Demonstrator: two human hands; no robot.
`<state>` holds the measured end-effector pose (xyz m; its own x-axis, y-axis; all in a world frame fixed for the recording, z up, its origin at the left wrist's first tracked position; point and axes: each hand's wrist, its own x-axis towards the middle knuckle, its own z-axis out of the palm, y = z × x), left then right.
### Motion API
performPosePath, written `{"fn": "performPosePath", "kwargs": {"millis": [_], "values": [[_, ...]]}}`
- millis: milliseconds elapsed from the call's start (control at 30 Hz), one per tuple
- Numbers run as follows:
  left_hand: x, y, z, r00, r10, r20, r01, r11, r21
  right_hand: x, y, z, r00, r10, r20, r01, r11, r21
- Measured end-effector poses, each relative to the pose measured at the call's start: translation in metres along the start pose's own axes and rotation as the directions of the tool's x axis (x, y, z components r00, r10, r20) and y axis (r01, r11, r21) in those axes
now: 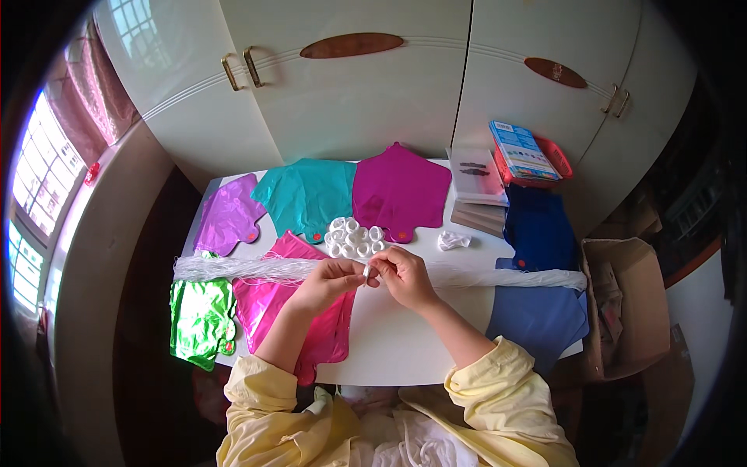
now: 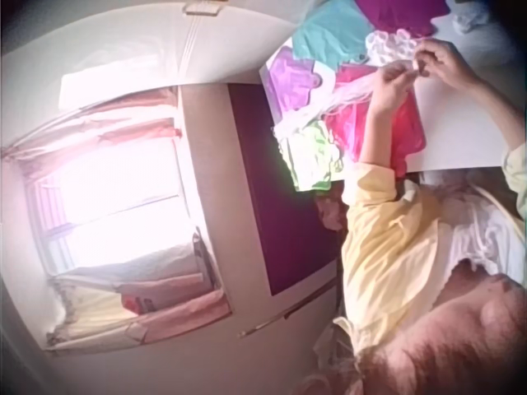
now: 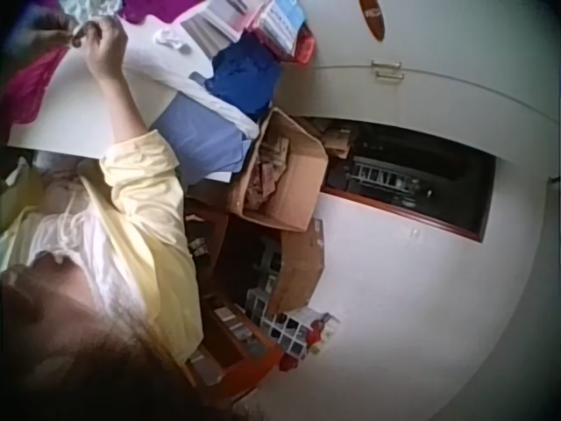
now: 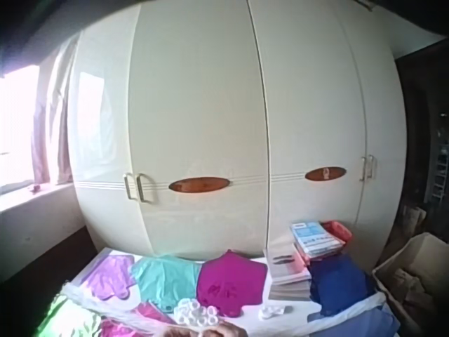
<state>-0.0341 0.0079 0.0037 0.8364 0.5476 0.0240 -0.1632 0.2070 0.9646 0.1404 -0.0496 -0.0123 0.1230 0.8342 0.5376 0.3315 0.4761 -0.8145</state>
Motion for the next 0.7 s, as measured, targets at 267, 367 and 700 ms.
{"fn": "performPosePath", "kwargs": {"millis": [267, 367, 700], "values": [[0.004, -0.01, -0.002, 0.988, 0.109, -0.106, -0.136, 0.945, -0.297, -0.004, 0.002, 0.01, 0.99, -0.135, -0.041, 0.124, 0.972, -0.199], [0.005, -0.007, 0.001, 0.98, 0.152, -0.131, -0.177, 0.963, -0.204, -0.004, -0.003, 0.009, 0.983, -0.18, -0.03, 0.163, 0.941, -0.295], [0.007, -0.013, -0.001, 0.97, 0.146, -0.194, -0.133, 0.988, 0.079, -0.001, -0.002, 0.005, 0.93, -0.358, -0.084, 0.284, 0.844, -0.455]]}}
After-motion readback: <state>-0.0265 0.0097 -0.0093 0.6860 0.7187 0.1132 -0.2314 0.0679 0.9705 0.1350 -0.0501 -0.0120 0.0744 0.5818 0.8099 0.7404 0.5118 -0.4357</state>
